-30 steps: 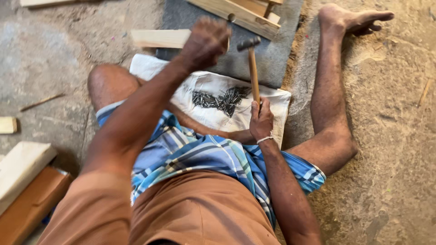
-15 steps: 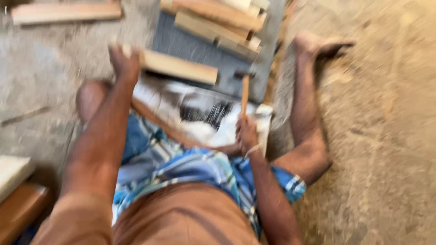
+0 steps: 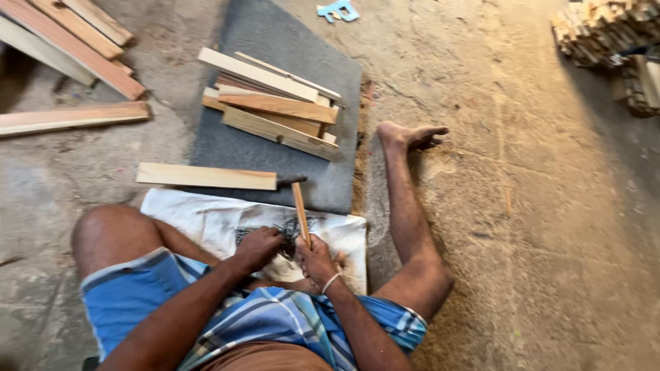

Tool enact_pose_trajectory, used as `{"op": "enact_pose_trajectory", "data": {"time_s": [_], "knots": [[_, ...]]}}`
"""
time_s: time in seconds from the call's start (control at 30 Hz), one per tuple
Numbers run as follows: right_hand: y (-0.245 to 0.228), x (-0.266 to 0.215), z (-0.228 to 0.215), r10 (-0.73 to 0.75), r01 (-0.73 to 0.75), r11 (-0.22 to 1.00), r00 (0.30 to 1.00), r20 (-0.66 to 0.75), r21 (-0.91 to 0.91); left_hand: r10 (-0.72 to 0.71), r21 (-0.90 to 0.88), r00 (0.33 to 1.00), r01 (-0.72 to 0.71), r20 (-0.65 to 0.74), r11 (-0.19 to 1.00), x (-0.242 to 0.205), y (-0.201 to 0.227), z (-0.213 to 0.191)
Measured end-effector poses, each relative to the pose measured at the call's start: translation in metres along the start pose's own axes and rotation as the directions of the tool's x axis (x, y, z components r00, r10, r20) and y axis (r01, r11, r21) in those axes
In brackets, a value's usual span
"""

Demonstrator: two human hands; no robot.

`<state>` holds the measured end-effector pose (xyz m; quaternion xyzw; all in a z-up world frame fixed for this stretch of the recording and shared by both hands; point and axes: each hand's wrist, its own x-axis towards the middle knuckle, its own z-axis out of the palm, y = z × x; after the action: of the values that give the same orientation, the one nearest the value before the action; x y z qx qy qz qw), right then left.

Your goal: The person sits on the floor and repeatedly hammers nails into small wooden planks. They pick up a plank, place a nail, hammer it in, and then set the plank aside, repeating this process with multiple pieces of wood.

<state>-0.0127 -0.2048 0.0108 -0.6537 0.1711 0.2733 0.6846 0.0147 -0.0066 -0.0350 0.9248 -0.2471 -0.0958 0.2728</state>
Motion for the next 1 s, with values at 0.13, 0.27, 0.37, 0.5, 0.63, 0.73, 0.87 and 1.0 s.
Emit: {"op": "enact_pose_trajectory", "data": {"time_s": [0.13, 0.27, 0.37, 0.5, 0.63, 0.73, 0.87, 1.0], "knots": [[0.016, -0.008, -0.008, 0.013, -0.028, 0.993, 0.991, -0.131, -0.114, -0.064, -0.201, 0.982, 0.027, -0.179, 0.979, -0.025, 0.011, -0.01], [0.036, 0.025, -0.034, 0.014, -0.013, 1.0, 0.985, -0.174, 0.006, -0.124, -0.16, 0.973, 0.093, -0.194, 0.983, -0.009, 0.006, -0.009], [0.049, 0.042, -0.038, -0.004, -0.016, 0.994, 0.983, -0.182, -0.108, -0.031, -0.07, 0.947, 0.009, -0.32, 0.998, -0.016, -0.003, -0.002], [0.037, 0.031, -0.028, 0.029, -0.041, 0.997, 0.983, -0.179, -0.066, 0.037, 0.1, 0.857, 0.017, -0.514, 0.995, 0.006, -0.026, -0.013], [0.002, 0.001, -0.017, 0.068, -0.073, 0.997, 0.99, -0.123, -0.033, -0.158, -0.176, 0.827, 0.073, -0.54, 0.982, 0.043, -0.059, -0.05], [-0.023, -0.004, -0.011, 0.1, -0.098, 0.995, 0.989, -0.11, 0.019, -0.012, 0.46, 0.98, 0.103, -0.198, 0.882, 0.065, -0.077, -0.081], [-0.022, -0.006, -0.01, 0.136, -0.13, 0.98, 0.99, -0.025, 0.147, -0.056, 0.506, 0.998, 0.06, -0.024, 0.861, 0.071, -0.082, -0.073], [-0.012, 0.003, -0.015, 0.132, -0.129, 0.973, 0.991, -0.001, 0.189, -0.111, -0.042, 0.924, 0.103, -0.365, 0.994, 0.101, -0.074, -0.049]]}}
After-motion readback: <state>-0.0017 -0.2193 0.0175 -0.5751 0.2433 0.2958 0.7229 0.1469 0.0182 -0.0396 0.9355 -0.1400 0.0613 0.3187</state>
